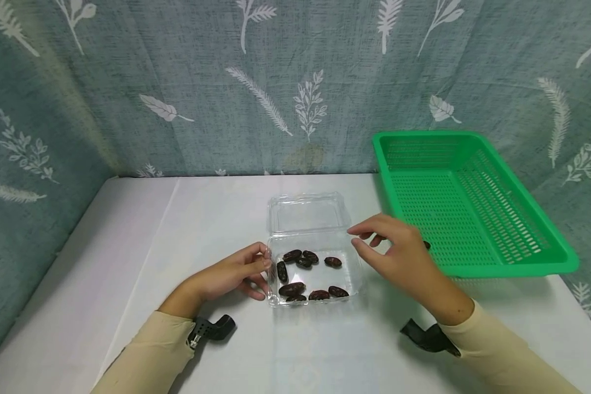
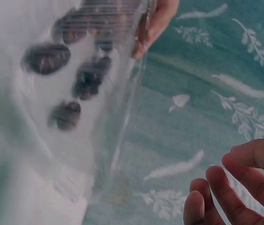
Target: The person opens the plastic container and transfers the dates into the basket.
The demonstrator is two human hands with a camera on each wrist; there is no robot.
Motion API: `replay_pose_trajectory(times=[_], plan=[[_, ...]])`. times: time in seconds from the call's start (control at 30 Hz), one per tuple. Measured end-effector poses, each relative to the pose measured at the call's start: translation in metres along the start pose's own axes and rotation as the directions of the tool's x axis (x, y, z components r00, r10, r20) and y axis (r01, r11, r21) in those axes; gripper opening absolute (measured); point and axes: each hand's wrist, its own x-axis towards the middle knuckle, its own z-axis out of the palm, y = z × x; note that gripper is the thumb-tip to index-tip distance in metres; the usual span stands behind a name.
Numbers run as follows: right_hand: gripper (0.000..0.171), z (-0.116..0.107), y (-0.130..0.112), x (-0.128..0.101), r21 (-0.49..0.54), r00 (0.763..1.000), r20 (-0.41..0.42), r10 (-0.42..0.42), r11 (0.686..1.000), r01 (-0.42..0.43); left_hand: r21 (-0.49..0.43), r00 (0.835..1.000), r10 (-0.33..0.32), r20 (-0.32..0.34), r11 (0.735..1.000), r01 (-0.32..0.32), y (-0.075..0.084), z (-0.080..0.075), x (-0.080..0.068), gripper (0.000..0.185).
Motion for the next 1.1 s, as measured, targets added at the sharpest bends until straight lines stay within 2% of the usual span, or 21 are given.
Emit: replay_pose_trajectory(times=[0.13, 0.4, 0.73, 0.9, 1.1], plan=[[0.019, 0.016, 0.006, -0.003, 0.052, 0.997, 0.041, 0.058, 0.997, -0.060, -0.003, 1.000, -0.011, 0.001, 1.000, 0.011, 0.000, 0.000, 0.001, 0.030], [0.015, 0.040, 0.016, -0.004, 0.037, 0.990, 0.095, 0.100, 0.994, -0.104, 0.001, 1.000, -0.015, 0.003, 1.000, 0.015, -0.001, -0.001, 0.004, 0.029], [0.015, 0.062, 0.012, 0.002, 0.054, 0.962, 0.224, 0.157, 0.983, -0.173, -0.005, 1.000, -0.010, 0.006, 1.000, 0.010, -0.003, -0.001, 0.002, 0.030], [0.015, 0.070, 0.010, 0.003, 0.071, 0.934, 0.331, 0.135, 0.983, -0.167, -0.010, 1.000, -0.009, 0.007, 1.000, 0.009, -0.003, -0.001, 0.003, 0.030], [0.019, 0.077, 0.006, 0.005, 0.087, 0.871, 0.485, 0.077, 0.987, -0.136, -0.009, 1.000, -0.012, 0.008, 1.000, 0.012, -0.003, -0.002, 0.003, 0.031]])
